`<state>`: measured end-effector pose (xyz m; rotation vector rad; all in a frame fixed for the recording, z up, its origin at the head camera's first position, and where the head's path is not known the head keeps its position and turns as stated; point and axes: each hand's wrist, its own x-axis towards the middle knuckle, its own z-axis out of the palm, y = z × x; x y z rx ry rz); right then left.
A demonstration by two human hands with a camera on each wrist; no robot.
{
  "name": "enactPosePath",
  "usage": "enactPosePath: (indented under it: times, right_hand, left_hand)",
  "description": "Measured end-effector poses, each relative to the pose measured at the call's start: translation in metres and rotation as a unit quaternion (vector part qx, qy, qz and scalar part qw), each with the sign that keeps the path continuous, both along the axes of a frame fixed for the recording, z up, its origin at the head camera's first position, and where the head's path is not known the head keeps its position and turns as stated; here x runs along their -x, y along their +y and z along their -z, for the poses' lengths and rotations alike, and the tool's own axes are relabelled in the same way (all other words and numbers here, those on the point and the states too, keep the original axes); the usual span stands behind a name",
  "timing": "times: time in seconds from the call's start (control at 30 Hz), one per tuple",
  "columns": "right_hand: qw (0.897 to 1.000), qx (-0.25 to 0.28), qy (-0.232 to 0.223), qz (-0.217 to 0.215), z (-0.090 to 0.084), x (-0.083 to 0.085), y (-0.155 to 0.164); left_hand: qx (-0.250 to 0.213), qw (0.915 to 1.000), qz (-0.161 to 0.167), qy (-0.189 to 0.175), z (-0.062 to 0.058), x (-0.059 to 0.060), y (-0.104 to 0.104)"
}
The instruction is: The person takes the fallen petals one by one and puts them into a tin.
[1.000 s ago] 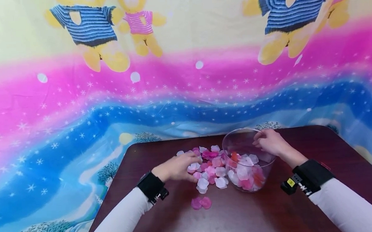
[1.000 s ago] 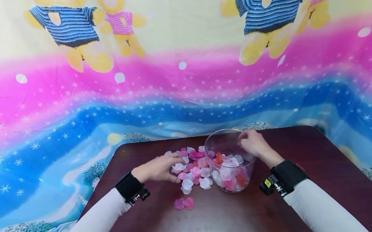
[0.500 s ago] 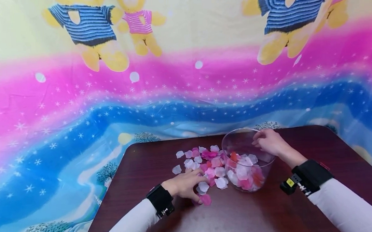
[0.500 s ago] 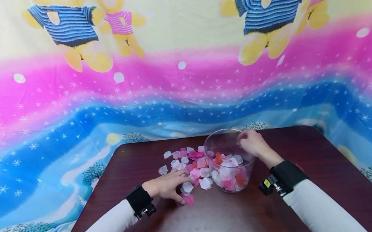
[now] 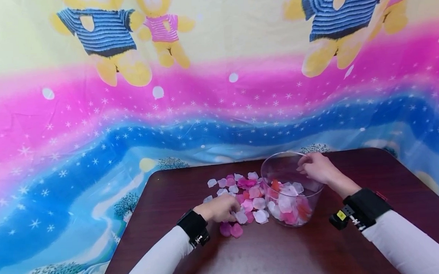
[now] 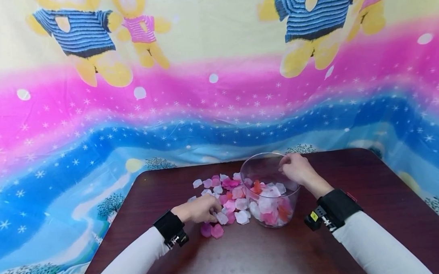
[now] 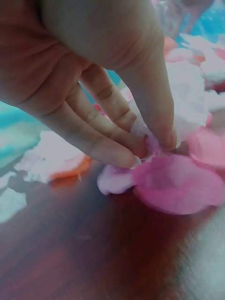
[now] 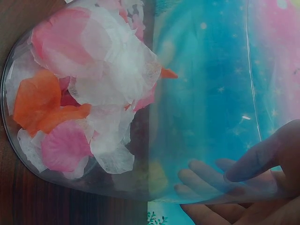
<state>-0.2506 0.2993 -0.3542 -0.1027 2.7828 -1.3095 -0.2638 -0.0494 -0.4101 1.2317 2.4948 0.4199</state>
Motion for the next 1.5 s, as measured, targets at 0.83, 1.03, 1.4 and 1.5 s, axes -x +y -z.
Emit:
enactPosePath:
  times: [0.83, 1.03, 1.4, 1.5]
  right_hand:
    - [1.0, -0.002, 0.0, 0.003, -0.003, -0.003, 0.007]
    - [1.0, 0.003, 0.002, 0.005, -0.003, -0.001, 0.001]
    - [1.0, -0.002, 0.005, 0.002, -0.003, 0.0, -0.003]
    - [1.0, -0.003, 0.008, -0.001, -0.002, -0.001, -0.001]
  left_hand:
    - [-0.093, 0.9817, 0.077, 0.147, -0.15, 0.011, 0.065]
    - [-0.097, 0.9784, 0.107, 0.148, -0.145, 0.009, 0.103]
    - [-0.103, 0.9802, 0.095, 0.14, -0.136, 0.013, 0.097]
    - [-0.105, 0.9804, 0.087, 0.141, -0.139, 0.014, 0.085]
